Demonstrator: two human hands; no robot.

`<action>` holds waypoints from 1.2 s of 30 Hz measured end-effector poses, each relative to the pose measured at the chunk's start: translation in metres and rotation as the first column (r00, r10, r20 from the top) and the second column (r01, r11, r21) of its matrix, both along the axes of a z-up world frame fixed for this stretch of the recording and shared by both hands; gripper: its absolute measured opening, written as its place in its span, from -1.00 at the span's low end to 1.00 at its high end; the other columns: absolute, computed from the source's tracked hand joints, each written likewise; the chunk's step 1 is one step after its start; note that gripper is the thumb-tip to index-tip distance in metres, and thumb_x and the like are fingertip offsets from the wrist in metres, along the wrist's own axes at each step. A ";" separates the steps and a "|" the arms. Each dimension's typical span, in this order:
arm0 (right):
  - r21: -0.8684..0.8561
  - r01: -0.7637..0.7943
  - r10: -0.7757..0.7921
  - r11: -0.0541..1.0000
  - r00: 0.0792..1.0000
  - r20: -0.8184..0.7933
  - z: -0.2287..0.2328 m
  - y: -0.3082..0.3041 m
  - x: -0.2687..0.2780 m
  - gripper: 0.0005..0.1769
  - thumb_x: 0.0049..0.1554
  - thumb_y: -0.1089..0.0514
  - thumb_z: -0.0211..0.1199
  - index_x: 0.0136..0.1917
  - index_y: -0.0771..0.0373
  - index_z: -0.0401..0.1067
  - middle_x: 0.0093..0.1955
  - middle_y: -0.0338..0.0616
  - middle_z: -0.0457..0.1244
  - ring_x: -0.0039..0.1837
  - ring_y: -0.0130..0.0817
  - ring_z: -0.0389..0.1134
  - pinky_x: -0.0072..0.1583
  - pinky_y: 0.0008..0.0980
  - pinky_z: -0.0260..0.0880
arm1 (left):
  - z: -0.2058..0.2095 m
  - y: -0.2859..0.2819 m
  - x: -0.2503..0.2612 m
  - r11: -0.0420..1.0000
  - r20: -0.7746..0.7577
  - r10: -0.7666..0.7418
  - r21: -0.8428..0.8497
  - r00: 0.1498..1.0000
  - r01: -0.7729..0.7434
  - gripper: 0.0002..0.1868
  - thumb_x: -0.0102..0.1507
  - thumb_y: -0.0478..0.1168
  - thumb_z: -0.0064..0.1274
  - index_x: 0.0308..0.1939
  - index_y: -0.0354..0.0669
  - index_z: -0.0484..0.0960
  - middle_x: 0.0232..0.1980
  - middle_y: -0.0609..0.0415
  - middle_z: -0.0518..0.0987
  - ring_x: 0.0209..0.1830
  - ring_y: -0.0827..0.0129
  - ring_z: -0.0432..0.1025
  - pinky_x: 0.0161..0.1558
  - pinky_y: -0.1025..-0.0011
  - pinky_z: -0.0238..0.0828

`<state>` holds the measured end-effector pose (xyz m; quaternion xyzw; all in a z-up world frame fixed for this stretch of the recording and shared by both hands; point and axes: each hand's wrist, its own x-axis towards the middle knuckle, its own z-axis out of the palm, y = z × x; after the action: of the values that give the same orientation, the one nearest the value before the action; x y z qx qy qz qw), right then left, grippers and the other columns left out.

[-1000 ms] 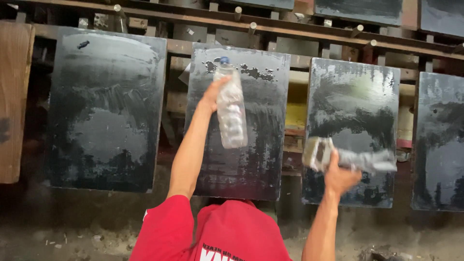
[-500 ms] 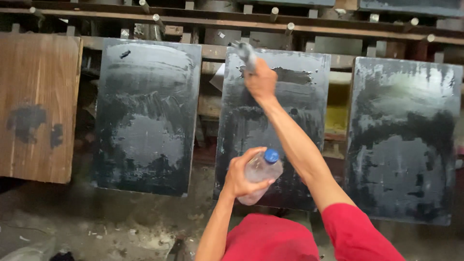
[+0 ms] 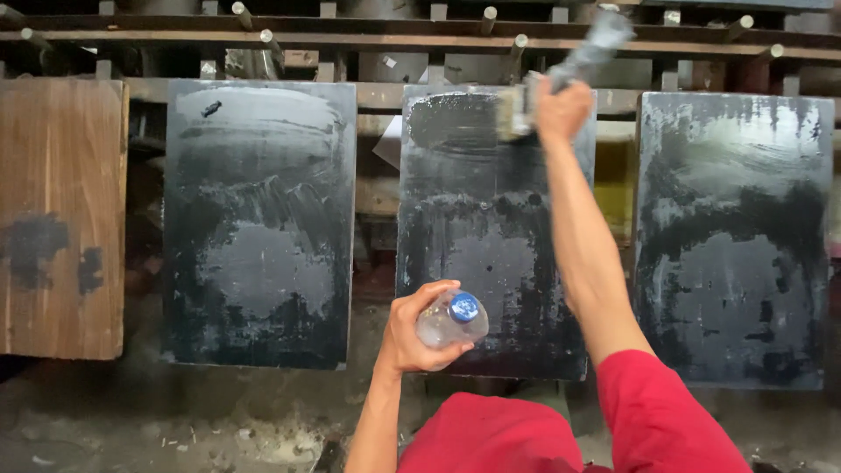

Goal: Applying liquid adhesive to screen printing boards and spreading it evenly with a brush to prepare them for garment placement.

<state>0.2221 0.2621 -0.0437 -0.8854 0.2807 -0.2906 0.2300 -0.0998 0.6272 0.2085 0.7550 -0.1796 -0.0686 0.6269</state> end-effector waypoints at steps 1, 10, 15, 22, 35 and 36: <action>0.044 0.060 -0.060 0.997 0.998 0.011 0.022 -0.019 -0.019 -0.51 0.01 -0.24 0.43 -0.15 0.26 0.55 -0.13 0.03 0.38 -0.03 -0.02 0.39 -0.01 -0.02 0.38 | -0.001 -0.001 0.000 1.000 -0.004 -0.023 -0.020 1.000 0.023 -0.22 -0.06 -0.02 0.44 0.18 -0.17 0.54 0.21 -0.06 0.64 0.16 0.14 0.61 0.14 0.28 0.55; -0.250 -0.363 0.404 0.898 0.904 0.139 0.068 0.076 -0.012 -0.75 0.02 0.10 0.33 0.01 0.09 0.52 -0.16 -0.07 0.41 -0.17 0.02 0.41 -0.14 -0.11 0.36 | 0.005 0.006 -0.010 0.998 -0.084 -0.017 -0.062 0.996 0.012 -0.22 -0.07 0.06 0.42 0.17 -0.17 0.57 0.19 -0.03 0.65 0.15 0.19 0.61 0.15 0.31 0.52; -0.168 -0.772 0.789 0.613 0.609 0.081 0.078 0.182 0.027 -0.58 -0.05 0.20 0.37 0.13 0.16 0.51 -0.04 0.04 0.43 -0.09 0.16 0.42 -0.12 -0.02 0.35 | -0.002 0.022 -0.029 0.997 -0.100 0.070 -0.036 0.993 -0.074 -0.22 -0.09 0.00 0.43 0.16 -0.18 0.58 0.16 -0.05 0.66 0.17 0.17 0.61 0.16 0.34 0.52; 0.041 -0.998 0.996 -0.047 -0.044 0.077 0.125 0.151 -0.109 -0.57 0.22 0.33 0.09 0.33 0.15 0.46 0.23 -0.04 0.40 0.22 -0.07 0.46 0.31 -0.12 0.43 | -0.009 0.037 -0.065 0.978 -0.064 0.206 -0.018 0.977 -0.207 -0.22 -0.09 0.07 0.42 0.12 -0.22 0.59 0.15 -0.06 0.67 0.11 0.21 0.63 0.14 0.36 0.53; -0.253 -0.922 0.950 0.294 0.253 0.181 0.108 0.076 -0.008 -0.57 0.39 -0.06 0.47 -0.16 0.17 0.37 -0.26 -0.11 0.30 -0.29 -0.19 0.23 -0.27 -0.17 0.17 | 0.009 -0.053 -0.208 0.722 0.001 0.680 0.177 0.734 -0.669 -0.20 -0.10 0.14 0.37 0.12 -0.20 0.59 0.17 -0.09 0.66 0.18 0.16 0.59 0.21 0.27 0.49; -0.248 -0.928 0.953 0.277 0.233 0.193 0.090 0.091 -0.008 -0.57 0.39 -0.06 0.47 -0.16 0.17 0.37 -0.26 -0.11 0.30 -0.29 -0.19 0.23 -0.27 -0.17 0.17 | 0.005 -0.068 -0.221 0.705 0.009 0.695 0.187 0.719 -0.684 -0.20 -0.10 0.14 0.37 0.12 -0.20 0.59 0.17 -0.09 0.66 0.18 0.16 0.59 0.21 0.27 0.49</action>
<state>0.2143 0.3531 0.0467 -0.8272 -0.3579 -0.2375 0.3622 -0.3211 0.5589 0.2138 0.8174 0.1416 0.1314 0.5428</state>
